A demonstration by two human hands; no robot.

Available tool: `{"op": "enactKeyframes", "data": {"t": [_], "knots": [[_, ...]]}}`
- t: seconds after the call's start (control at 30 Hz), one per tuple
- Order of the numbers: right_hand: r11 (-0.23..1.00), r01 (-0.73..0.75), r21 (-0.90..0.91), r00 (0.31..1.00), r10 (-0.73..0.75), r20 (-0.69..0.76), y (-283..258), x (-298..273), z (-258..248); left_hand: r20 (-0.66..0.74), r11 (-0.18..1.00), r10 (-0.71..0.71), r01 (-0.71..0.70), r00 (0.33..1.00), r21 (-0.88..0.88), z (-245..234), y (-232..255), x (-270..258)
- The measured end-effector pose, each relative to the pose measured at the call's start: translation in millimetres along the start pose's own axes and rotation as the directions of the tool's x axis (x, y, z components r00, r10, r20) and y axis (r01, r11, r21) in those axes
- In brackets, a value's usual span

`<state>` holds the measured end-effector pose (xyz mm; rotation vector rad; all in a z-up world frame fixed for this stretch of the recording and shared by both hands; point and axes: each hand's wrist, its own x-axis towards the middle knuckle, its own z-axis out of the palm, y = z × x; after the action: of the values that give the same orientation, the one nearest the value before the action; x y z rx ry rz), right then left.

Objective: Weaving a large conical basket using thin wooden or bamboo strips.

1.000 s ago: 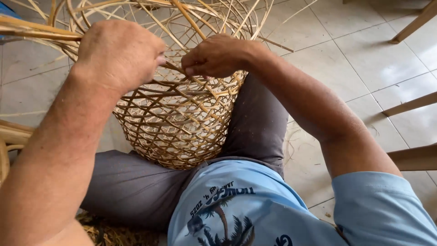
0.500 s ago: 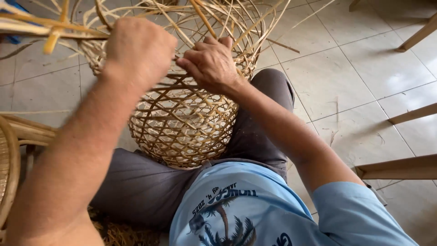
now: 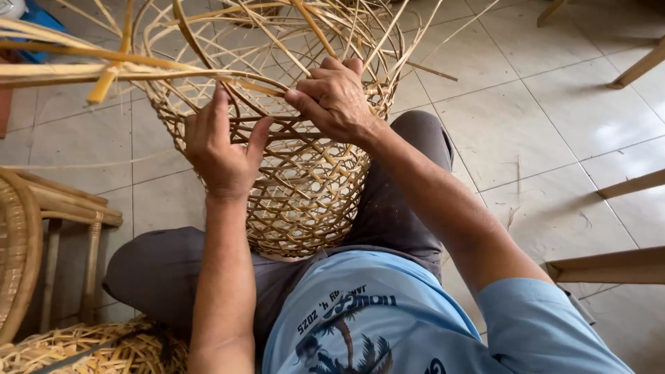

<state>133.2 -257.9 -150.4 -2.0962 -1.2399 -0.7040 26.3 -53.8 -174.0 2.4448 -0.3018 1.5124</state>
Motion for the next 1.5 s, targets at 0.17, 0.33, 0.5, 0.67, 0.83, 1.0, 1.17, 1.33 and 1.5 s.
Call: {"op": "enactKeyframes", "data": {"t": [0.17, 0.33, 0.5, 0.67, 0.83, 1.0, 1.17, 1.33, 1.5], "knots": [[0.998, 0.005, 0.066, 1.000, -0.005, 0.005, 32.3, 18.2, 9.9, -0.009, 0.981, 0.130, -0.127, 0.991, 0.147, 10.7, -1.5, 20.3], [0.986, 0.101, 0.136, 0.994, -0.106, 0.031, 33.3, 24.8, 0.5, 0.205, 0.992, 0.125, -0.126, 0.971, -0.008, 12.3, -15.7, 40.0], [1.000, 0.019, 0.012, 0.999, -0.019, 0.032, 41.3, 0.6, 21.6, 0.555, 0.943, 0.118, -0.267, 0.823, 0.196, -2.5, -10.4, 42.5], [0.999, 0.037, 0.012, 0.999, -0.037, 0.025, 47.8, 6.7, 16.1, 0.674, 0.988, 0.135, -0.146, 0.726, -0.041, -9.9, -17.2, 55.3], [0.996, 0.048, 0.081, 0.998, -0.050, 0.023, 47.6, 9.6, 19.3, 0.783, 0.995, -0.015, -0.071, 0.622, 0.076, -6.1, -23.7, 59.2], [0.988, 0.031, 0.151, 0.999, -0.032, 0.006, 51.5, 14.2, 19.4, 0.739, 0.997, 0.069, -0.075, 0.670, -0.025, -12.1, -17.3, 64.6], [0.976, 0.042, 0.213, 0.992, -0.066, 0.106, 65.5, 27.3, 9.3, 0.785, 0.990, -0.021, 0.120, 0.619, -0.068, -13.5, -11.0, 73.7], [0.973, 0.026, 0.227, 0.987, -0.061, 0.149, 67.9, 21.2, 14.1, 0.818, 0.979, -0.115, 0.203, 0.564, -0.003, -11.3, -12.0, 69.4], [0.990, 0.019, 0.143, 0.988, -0.041, 0.149, 58.2, 12.9, 13.0, 0.829, 0.984, -0.121, -0.045, 0.546, 0.173, -7.4, -5.8, 60.6]]}}
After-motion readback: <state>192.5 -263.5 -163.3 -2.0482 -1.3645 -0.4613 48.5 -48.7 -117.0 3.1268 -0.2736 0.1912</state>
